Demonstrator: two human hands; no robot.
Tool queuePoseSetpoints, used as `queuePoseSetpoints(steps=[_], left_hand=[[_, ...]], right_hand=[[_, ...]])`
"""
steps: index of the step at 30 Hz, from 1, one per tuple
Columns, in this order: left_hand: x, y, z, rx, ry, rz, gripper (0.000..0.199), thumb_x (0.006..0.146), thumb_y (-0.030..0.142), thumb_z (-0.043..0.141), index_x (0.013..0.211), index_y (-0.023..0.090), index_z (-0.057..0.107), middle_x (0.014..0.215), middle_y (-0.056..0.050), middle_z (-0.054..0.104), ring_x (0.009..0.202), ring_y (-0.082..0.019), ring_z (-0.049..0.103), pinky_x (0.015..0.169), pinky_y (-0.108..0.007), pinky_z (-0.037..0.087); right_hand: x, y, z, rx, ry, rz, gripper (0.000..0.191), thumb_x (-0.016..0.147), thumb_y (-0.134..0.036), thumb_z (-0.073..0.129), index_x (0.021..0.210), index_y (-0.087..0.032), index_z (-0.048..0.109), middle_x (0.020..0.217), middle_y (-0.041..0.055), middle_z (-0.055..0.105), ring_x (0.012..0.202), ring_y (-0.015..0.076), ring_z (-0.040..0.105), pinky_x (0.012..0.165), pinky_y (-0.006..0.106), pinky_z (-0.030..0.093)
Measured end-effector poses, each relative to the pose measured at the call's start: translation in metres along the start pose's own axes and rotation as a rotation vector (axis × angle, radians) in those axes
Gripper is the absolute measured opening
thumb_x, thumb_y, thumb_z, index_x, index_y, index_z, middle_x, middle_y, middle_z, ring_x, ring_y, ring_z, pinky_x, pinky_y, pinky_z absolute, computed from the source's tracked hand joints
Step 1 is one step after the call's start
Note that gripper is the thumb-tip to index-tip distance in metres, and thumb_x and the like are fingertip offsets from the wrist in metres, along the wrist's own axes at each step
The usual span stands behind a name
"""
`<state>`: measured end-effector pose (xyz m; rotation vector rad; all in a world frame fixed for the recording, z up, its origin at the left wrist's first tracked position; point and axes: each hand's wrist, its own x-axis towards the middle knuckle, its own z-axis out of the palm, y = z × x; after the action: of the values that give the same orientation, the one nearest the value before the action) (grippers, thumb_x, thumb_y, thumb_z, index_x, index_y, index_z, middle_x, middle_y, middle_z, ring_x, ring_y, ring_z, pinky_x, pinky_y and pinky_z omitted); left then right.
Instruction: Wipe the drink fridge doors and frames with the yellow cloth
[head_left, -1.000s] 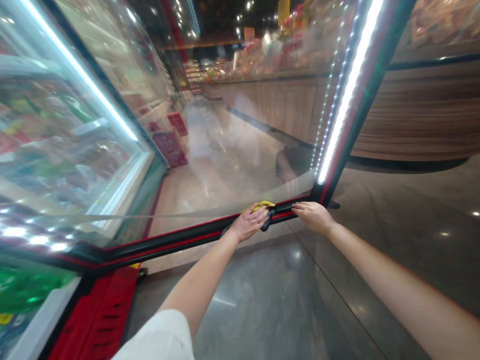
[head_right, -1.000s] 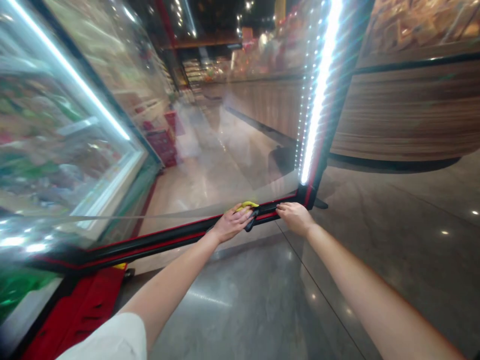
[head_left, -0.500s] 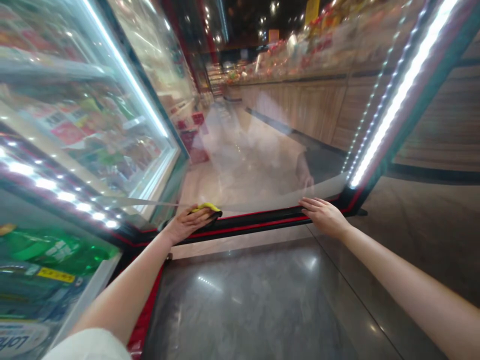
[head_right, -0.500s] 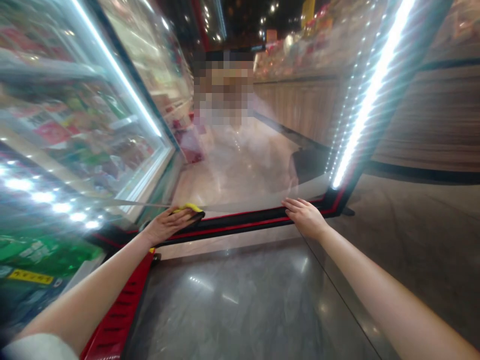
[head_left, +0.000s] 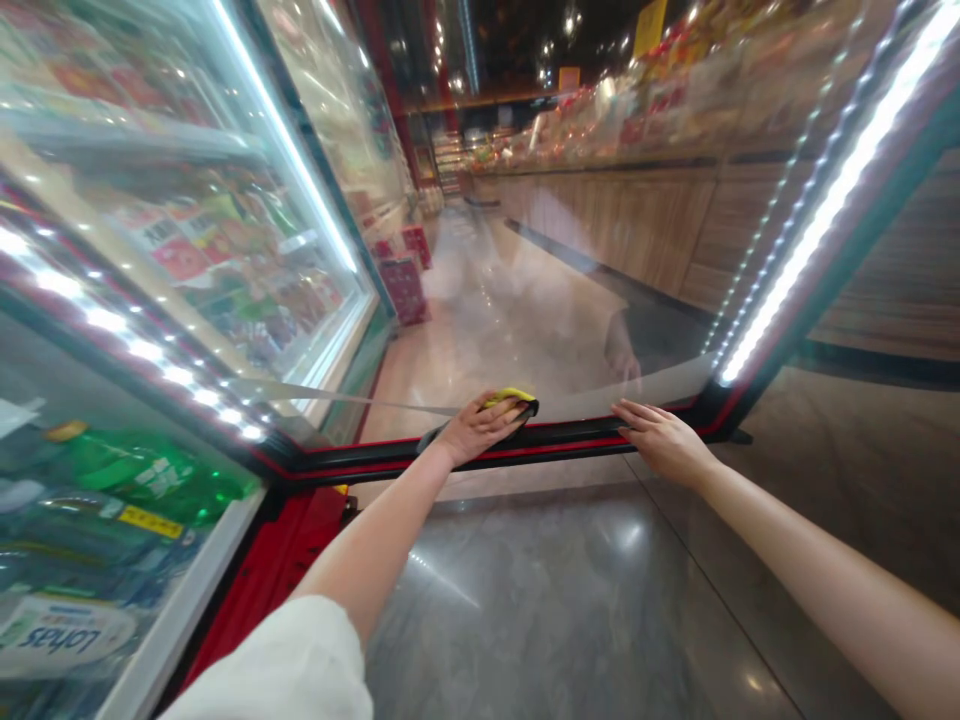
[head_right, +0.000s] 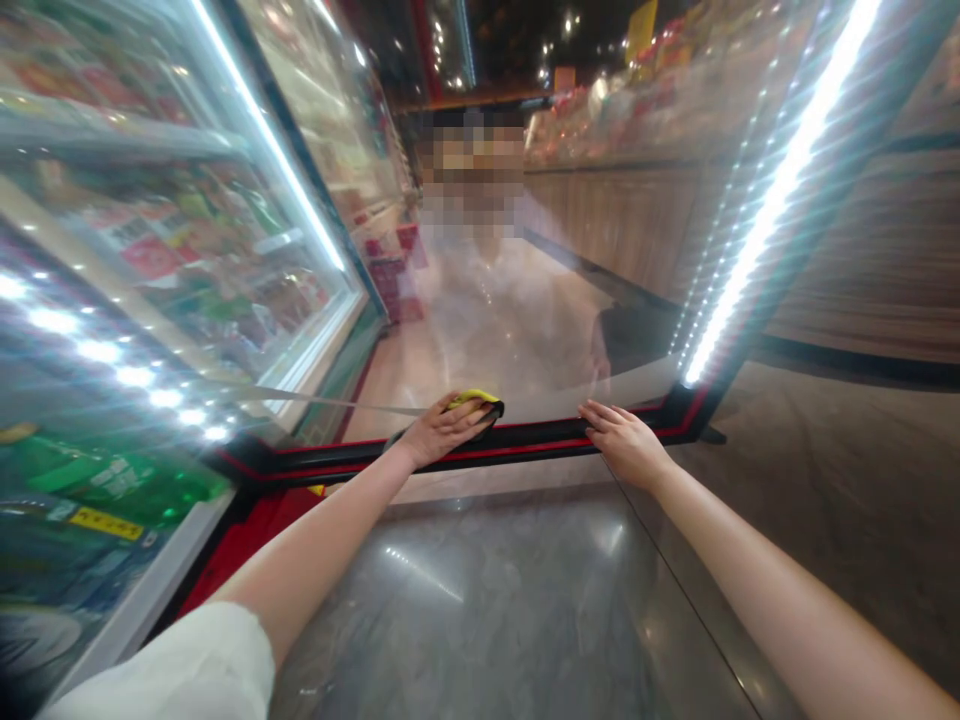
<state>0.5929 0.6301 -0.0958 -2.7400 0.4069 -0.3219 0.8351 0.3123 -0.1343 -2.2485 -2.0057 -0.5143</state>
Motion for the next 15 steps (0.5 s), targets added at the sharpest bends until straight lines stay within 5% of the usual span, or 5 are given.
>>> queuePoseSetpoints(steps=[4, 7, 10, 15], left_hand=[[0.053, 0.03, 0.007, -0.139, -0.1, -0.036, 0.062, 0.099, 0.0, 0.023, 0.152, 0.027, 0.043, 0.164, 0.001, 0.04, 0.155, -0.013, 0.025, 0.129, -0.049, 0.022], [0.056, 0.026, 0.006, -0.196, -0.122, -0.004, 0.062, 0.099, 0.001, 0.024, 0.149, 0.031, 0.046, 0.162, 0.004, 0.043, 0.153, -0.011, 0.03, 0.129, -0.047, 0.023], [0.021, 0.003, 0.001, -0.227, -0.146, 0.011, 0.061, 0.098, 0.0, 0.028, 0.142, 0.034, 0.054, 0.153, 0.006, 0.055, 0.147, -0.008, 0.041, 0.129, -0.042, 0.026], [-0.087, -0.05, -0.012, -0.213, -0.167, -0.048, 0.066, 0.096, -0.003, 0.03, 0.143, 0.036, 0.054, 0.148, 0.006, 0.06, 0.146, -0.009, 0.043, 0.13, -0.041, 0.022]], right_hand=[[0.0, 0.0, -0.002, -0.025, -0.015, 0.003, 0.039, 0.088, -0.008, 0.052, 0.114, -0.021, 0.077, 0.152, 0.008, 0.055, 0.142, 0.0255, 0.051, 0.111, 0.043, 0.048], [0.001, -0.001, -0.005, -0.047, -0.02, 0.0, 0.04, 0.088, -0.007, 0.05, 0.116, -0.019, 0.076, 0.15, 0.0089, 0.057, 0.141, 0.0251, 0.052, 0.11, 0.041, 0.049], [0.002, -0.003, -0.007, -0.06, -0.016, 0.0, 0.042, 0.089, -0.007, 0.05, 0.122, -0.018, 0.074, 0.149, 0.0095, 0.058, 0.139, 0.0252, 0.054, 0.109, 0.041, 0.049], [0.005, -0.008, -0.006, -0.056, 0.003, 0.026, 0.046, 0.089, -0.007, 0.051, 0.129, -0.018, 0.071, 0.146, 0.01, 0.061, 0.138, 0.0264, 0.054, 0.11, 0.04, 0.048]])
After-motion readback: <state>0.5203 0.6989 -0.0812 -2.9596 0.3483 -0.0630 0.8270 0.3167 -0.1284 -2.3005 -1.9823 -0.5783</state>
